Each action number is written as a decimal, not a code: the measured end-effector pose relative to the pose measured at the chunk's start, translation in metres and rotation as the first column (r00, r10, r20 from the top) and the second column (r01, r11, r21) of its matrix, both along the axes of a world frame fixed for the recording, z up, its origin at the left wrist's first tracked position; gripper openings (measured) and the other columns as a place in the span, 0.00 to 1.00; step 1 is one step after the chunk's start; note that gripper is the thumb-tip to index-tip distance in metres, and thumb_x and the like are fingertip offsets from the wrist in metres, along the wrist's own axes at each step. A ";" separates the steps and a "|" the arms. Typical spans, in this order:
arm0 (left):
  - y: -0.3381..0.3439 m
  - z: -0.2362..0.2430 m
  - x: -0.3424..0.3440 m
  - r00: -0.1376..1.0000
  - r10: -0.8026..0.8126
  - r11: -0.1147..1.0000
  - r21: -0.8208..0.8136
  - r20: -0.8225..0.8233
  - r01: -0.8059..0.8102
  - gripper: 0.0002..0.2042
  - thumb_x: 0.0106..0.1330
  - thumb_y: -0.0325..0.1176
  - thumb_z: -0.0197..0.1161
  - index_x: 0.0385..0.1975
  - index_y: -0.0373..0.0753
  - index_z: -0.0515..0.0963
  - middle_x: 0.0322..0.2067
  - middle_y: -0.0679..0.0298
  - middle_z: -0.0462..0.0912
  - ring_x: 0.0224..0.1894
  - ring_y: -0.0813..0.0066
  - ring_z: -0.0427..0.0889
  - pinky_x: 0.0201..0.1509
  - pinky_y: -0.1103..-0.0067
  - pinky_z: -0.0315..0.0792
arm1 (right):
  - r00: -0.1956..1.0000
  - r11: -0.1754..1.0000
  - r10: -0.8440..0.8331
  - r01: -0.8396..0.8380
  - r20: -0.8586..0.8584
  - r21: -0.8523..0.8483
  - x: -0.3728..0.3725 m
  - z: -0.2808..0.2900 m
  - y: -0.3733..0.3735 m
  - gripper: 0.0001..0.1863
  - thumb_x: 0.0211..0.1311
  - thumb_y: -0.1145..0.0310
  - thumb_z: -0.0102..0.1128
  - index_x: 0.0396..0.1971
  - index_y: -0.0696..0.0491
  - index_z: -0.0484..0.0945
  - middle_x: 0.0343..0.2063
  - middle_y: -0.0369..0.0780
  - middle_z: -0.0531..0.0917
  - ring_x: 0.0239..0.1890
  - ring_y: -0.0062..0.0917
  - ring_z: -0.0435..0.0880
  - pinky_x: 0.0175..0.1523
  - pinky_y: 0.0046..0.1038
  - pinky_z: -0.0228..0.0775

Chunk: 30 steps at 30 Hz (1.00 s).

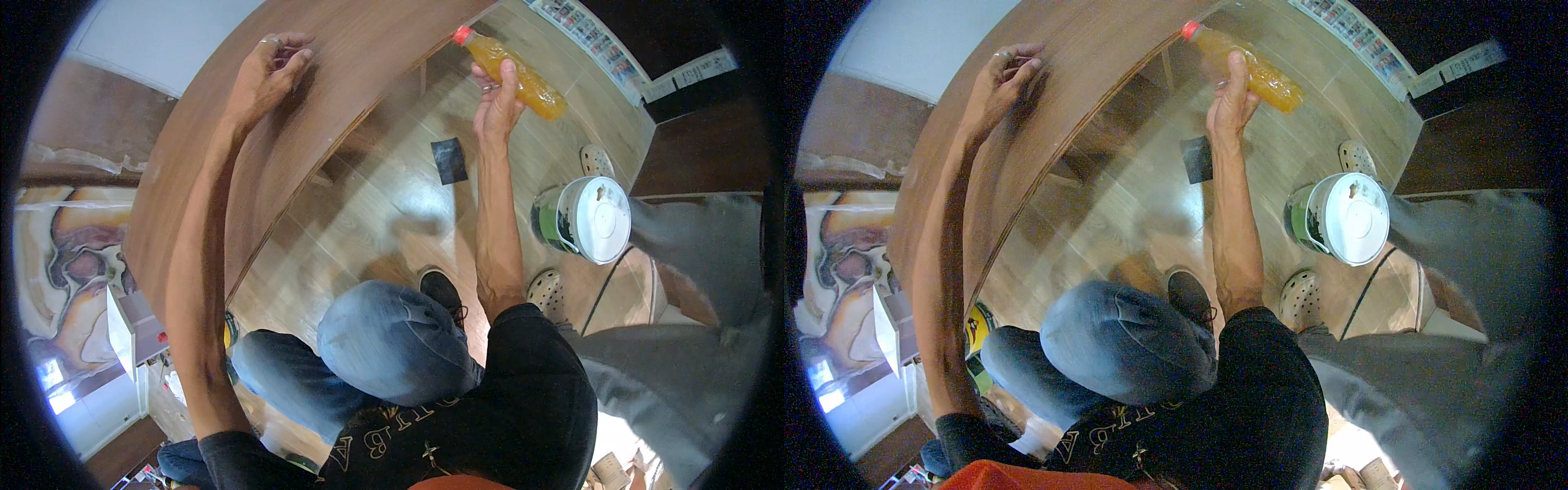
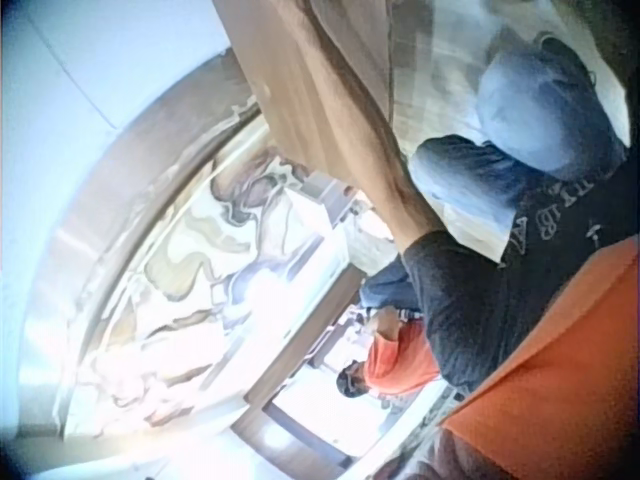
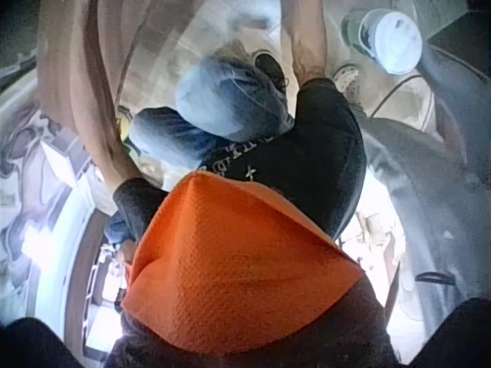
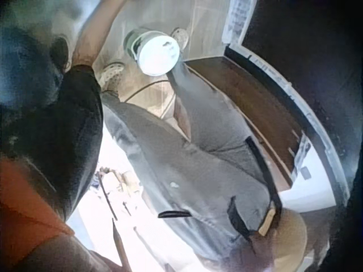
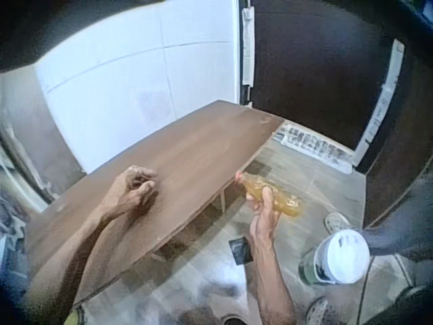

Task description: The person sits on the floor and applies a yellow liquid from a plastic bottle onto a large wooden board. They pour the liquid along the edges and wipe the surface with a white cloth. Another person is visible nearby using a caulking gun.

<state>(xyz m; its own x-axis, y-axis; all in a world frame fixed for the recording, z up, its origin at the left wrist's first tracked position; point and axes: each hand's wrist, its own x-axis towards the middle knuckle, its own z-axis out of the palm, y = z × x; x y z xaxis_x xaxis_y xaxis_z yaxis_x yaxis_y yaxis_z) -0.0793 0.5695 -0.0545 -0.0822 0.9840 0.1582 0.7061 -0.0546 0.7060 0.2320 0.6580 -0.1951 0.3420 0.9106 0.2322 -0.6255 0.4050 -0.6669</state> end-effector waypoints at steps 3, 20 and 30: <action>0.011 -0.016 0.002 0.991 0.005 0.991 0.133 -0.133 0.013 0.16 0.68 0.39 0.61 0.50 0.38 0.80 0.46 0.53 0.81 0.48 0.61 0.82 0.53 0.69 0.74 | 0.991 0.996 -0.083 0.078 0.102 0.048 -0.005 0.013 -0.006 0.18 0.65 0.65 0.62 0.51 0.58 0.73 0.41 0.44 0.83 0.37 0.29 0.86 0.43 0.31 0.82; 0.020 -0.030 0.024 0.893 0.140 0.920 0.389 -0.427 0.043 0.13 0.67 0.38 0.59 0.44 0.37 0.83 0.46 0.51 0.81 0.51 0.50 0.77 0.56 0.63 0.72 | 0.904 0.973 -0.228 0.203 0.362 0.107 0.000 0.008 -0.021 0.23 0.64 0.68 0.63 0.55 0.61 0.71 0.45 0.45 0.82 0.42 0.30 0.84 0.45 0.34 0.82; 0.021 -0.030 0.025 0.913 0.135 0.919 0.393 -0.384 0.030 0.13 0.67 0.38 0.60 0.44 0.37 0.83 0.45 0.52 0.82 0.49 0.50 0.79 0.55 0.63 0.73 | 0.967 0.991 -0.126 0.133 0.220 -0.015 0.001 0.004 -0.018 0.17 0.65 0.68 0.63 0.51 0.57 0.74 0.43 0.42 0.83 0.39 0.27 0.85 0.43 0.31 0.82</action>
<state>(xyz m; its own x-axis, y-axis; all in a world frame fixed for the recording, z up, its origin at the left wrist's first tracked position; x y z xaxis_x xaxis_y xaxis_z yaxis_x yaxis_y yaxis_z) -0.0546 0.5900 -0.0850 0.0184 0.8346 0.5505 0.9300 -0.2164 0.2971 0.2327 0.6397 -0.1906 0.4018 0.8693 0.2878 -0.4072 0.4511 -0.7942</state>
